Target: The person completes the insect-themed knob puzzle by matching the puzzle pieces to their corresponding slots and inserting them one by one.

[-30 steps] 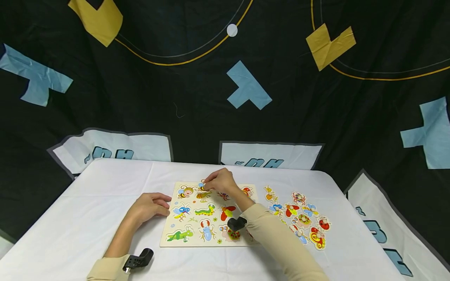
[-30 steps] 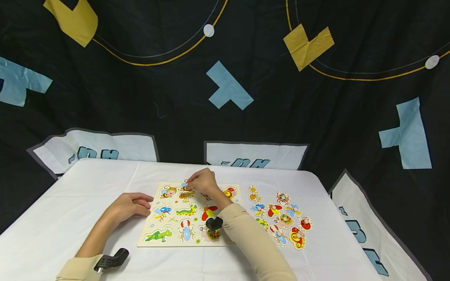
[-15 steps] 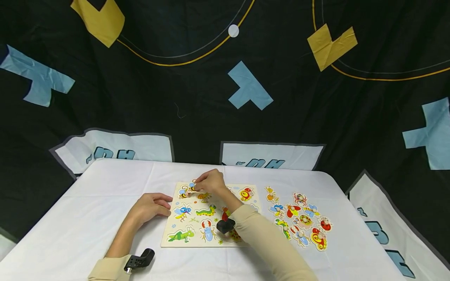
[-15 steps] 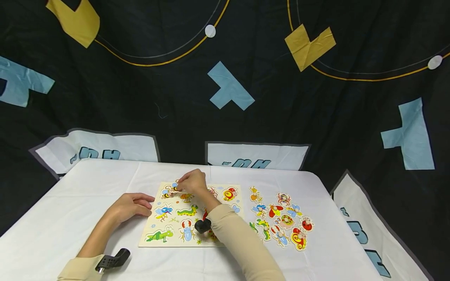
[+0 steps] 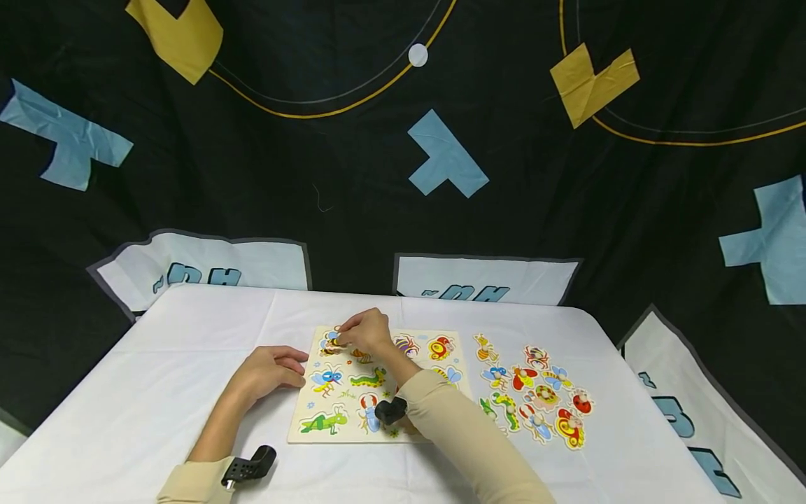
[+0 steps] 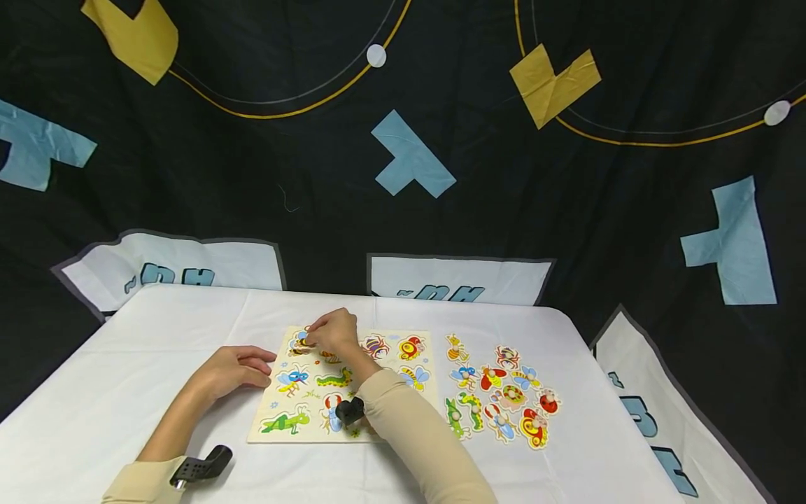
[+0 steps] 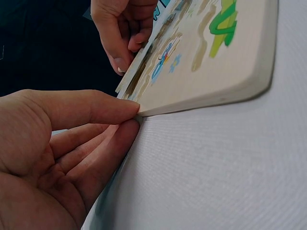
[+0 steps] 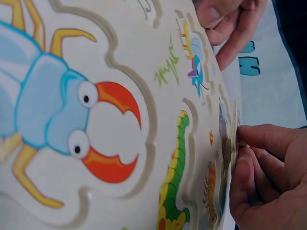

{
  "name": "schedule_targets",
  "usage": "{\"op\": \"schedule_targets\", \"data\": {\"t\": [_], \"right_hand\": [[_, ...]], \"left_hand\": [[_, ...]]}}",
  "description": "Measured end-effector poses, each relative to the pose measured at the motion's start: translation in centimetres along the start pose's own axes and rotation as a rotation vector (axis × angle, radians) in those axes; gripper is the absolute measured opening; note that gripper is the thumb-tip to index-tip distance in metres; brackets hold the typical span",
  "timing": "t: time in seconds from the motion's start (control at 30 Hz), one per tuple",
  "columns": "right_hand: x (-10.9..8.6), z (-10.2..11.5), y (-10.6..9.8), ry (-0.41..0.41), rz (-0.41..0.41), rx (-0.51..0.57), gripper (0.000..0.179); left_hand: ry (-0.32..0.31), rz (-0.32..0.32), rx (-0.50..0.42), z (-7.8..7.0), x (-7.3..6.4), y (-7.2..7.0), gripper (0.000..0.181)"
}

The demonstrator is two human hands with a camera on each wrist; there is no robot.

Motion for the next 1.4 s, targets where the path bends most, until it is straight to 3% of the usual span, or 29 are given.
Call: {"op": "schedule_targets", "data": {"t": [0.33,0.8,1.4], "right_hand": [[-0.5,0.5,1.0,0.000,-0.004,-0.036,0.009],[-0.3,0.5,1.5,0.070,-0.001,-0.037,0.011],[-0.5,0.5,1.5,0.071,0.034,-0.057,0.007]], "left_hand": [[0.010,0.002,0.016,0.2,0.3,0.1,0.052],[0.023,0.008,0.001,0.2,0.3,0.0,0.052],[0.019,0.002,-0.005,0.3,0.1,0.1,0.052]]}}
Point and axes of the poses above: each hand's wrist, its own x-axis towards the middle knuckle, its own y-axis out of the palm, z = x × y, the point moved 3 cm from there along x, towards the middle knuckle, and after that the axes turned 7 degrees about -z, right-handed, at the moved point
